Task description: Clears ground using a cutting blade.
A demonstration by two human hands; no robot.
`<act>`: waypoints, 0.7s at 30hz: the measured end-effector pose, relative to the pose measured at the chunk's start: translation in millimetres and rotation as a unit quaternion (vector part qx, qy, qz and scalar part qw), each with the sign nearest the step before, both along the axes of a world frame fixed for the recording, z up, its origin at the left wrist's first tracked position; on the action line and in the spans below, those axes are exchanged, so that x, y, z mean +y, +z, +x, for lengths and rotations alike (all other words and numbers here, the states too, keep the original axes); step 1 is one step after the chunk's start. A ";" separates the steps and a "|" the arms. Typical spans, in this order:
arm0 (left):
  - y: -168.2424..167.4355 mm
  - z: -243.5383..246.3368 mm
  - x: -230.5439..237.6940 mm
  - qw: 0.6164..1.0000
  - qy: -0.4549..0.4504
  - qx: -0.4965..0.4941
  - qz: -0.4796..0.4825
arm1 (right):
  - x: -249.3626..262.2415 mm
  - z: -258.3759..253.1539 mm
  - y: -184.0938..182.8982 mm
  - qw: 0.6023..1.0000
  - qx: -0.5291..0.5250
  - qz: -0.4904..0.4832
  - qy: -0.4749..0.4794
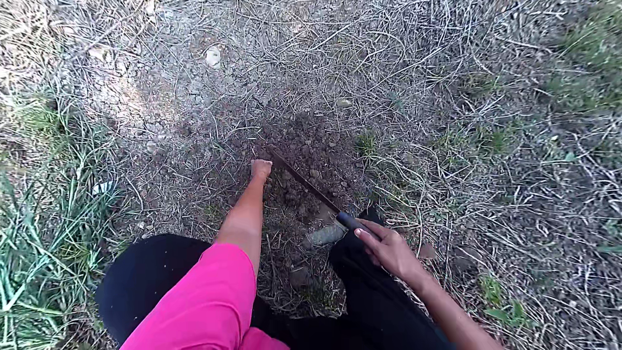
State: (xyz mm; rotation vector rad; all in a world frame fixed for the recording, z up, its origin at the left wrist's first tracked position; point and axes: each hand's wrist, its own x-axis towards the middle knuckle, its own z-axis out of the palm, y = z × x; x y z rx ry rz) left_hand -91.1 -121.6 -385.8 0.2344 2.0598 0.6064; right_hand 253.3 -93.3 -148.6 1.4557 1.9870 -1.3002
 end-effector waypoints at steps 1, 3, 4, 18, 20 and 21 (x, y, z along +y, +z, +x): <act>1.1 1.5 -2.0 1.000 0.016 0.007 0.000 | -2.1 -4.1 10.6 0.998 0.044 -0.014 -0.035; 12.2 3.7 -2.6 0.998 0.059 0.026 -0.008 | -6.3 -8.7 32.1 0.987 0.142 -0.014 -0.075; 18.0 6.8 -3.8 0.996 0.084 0.037 -0.013 | -8.7 -8.2 39.8 0.979 0.191 0.006 -0.076; 42.3 14.6 -20.7 0.981 0.143 0.127 -0.013 | 5.7 19.8 22.3 0.998 -0.056 0.025 0.032; 42.9 11.8 -21.5 0.979 0.150 0.140 -0.008 | 4.7 21.5 48.7 0.999 0.022 0.022 -0.020; 40.2 11.3 -29.0 0.977 0.154 0.147 -0.010 | 0.7 21.8 60.2 0.996 0.071 0.014 -0.043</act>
